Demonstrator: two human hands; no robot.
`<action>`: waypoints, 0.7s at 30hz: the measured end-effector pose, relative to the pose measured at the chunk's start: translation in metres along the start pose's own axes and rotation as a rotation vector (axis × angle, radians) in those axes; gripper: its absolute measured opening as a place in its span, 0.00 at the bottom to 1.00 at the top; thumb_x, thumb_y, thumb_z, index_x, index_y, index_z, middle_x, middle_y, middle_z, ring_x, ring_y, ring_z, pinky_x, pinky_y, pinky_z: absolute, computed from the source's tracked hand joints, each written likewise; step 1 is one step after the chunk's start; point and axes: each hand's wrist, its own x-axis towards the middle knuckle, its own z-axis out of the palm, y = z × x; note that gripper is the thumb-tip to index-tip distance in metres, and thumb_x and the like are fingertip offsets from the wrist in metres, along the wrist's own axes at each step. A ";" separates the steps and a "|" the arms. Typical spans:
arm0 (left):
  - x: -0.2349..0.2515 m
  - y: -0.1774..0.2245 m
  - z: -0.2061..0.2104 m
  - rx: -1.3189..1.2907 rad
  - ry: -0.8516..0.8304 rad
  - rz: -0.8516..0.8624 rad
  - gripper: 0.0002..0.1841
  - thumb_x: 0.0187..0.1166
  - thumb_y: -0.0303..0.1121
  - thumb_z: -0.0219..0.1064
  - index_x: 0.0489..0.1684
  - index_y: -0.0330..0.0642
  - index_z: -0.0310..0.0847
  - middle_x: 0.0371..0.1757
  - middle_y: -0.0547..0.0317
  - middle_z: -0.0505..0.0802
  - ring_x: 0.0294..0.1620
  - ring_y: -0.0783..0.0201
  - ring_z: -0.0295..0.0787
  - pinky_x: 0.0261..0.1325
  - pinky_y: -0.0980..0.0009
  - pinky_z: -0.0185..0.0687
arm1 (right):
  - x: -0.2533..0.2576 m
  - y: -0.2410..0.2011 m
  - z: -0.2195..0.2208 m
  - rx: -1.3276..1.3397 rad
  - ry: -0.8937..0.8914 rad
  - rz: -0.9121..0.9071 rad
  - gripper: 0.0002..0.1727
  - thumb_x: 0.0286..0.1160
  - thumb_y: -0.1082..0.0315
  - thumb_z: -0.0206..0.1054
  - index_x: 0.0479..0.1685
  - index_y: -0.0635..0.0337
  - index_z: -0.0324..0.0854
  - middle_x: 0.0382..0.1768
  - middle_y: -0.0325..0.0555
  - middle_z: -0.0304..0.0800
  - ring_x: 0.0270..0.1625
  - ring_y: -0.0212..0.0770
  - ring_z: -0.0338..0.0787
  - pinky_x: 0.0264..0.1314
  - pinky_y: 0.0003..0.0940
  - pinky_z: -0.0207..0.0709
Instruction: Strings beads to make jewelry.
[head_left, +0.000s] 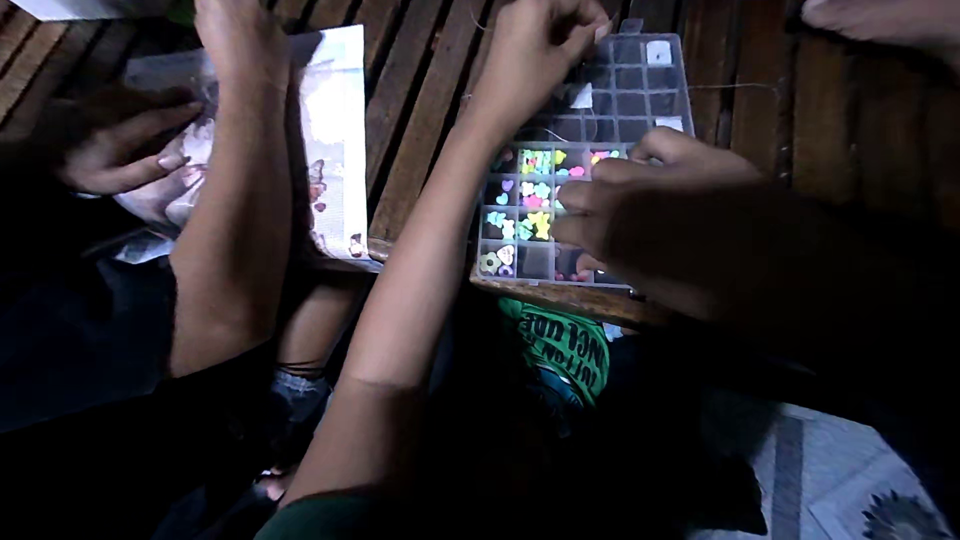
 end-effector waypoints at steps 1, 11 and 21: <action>0.001 0.000 0.000 -0.010 0.005 0.003 0.08 0.82 0.30 0.67 0.46 0.35 0.89 0.40 0.60 0.93 0.40 0.77 0.87 0.50 0.78 0.82 | 0.004 -0.002 -0.003 0.026 -0.022 0.000 0.05 0.67 0.75 0.69 0.32 0.53 0.86 0.32 0.46 0.84 0.35 0.50 0.84 0.42 0.50 0.70; 0.000 -0.002 -0.001 -0.038 0.027 -0.032 0.07 0.81 0.31 0.70 0.43 0.36 0.90 0.37 0.61 0.92 0.38 0.76 0.88 0.50 0.77 0.84 | 0.002 0.023 0.002 0.156 0.021 -0.169 0.13 0.71 0.63 0.63 0.51 0.55 0.86 0.48 0.50 0.90 0.49 0.52 0.87 0.48 0.51 0.69; 0.000 0.000 -0.001 -0.029 0.031 -0.027 0.06 0.80 0.30 0.70 0.42 0.37 0.90 0.36 0.62 0.92 0.38 0.77 0.89 0.49 0.79 0.85 | -0.017 0.022 0.017 0.164 0.105 -0.205 0.16 0.77 0.57 0.60 0.49 0.56 0.87 0.53 0.53 0.91 0.54 0.55 0.88 0.58 0.56 0.73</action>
